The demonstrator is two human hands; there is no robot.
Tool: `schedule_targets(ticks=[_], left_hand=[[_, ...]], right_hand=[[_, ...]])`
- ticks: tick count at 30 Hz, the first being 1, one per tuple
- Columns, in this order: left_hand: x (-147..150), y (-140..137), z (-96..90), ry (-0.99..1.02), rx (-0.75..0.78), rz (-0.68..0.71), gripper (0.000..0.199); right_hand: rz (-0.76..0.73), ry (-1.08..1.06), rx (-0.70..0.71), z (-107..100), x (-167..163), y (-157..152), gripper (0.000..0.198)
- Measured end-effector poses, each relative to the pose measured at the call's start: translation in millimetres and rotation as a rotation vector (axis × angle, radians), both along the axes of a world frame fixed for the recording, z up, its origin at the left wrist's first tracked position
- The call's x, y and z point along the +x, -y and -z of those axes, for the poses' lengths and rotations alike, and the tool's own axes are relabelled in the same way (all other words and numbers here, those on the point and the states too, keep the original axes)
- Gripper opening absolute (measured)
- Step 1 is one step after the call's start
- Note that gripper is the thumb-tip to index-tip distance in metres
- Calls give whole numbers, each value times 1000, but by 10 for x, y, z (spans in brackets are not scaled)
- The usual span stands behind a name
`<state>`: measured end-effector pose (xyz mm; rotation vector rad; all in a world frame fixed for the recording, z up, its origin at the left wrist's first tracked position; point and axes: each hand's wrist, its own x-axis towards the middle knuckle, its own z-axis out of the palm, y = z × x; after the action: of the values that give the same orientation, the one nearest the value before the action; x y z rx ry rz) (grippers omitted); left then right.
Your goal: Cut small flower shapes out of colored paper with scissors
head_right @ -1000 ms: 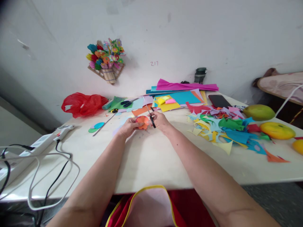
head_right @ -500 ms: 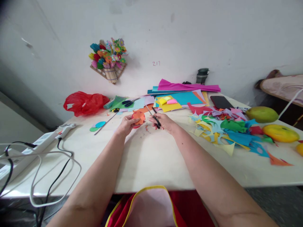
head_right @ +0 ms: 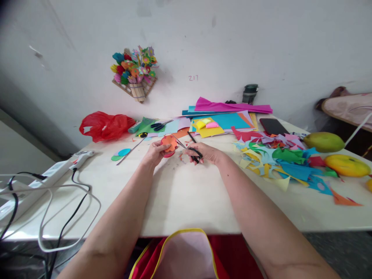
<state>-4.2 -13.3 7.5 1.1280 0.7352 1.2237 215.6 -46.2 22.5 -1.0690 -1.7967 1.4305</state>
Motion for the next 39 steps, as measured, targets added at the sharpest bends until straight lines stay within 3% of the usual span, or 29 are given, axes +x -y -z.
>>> schedule_targets(ticks=[9, 39], left_hand=[[21, -36, 42, 4, -13, 13, 29], [88, -20, 30, 61, -55, 11, 28]], right_hand=[[-15, 5, 47, 73, -29, -35, 33], [33, -39, -10, 75, -105, -26, 27]])
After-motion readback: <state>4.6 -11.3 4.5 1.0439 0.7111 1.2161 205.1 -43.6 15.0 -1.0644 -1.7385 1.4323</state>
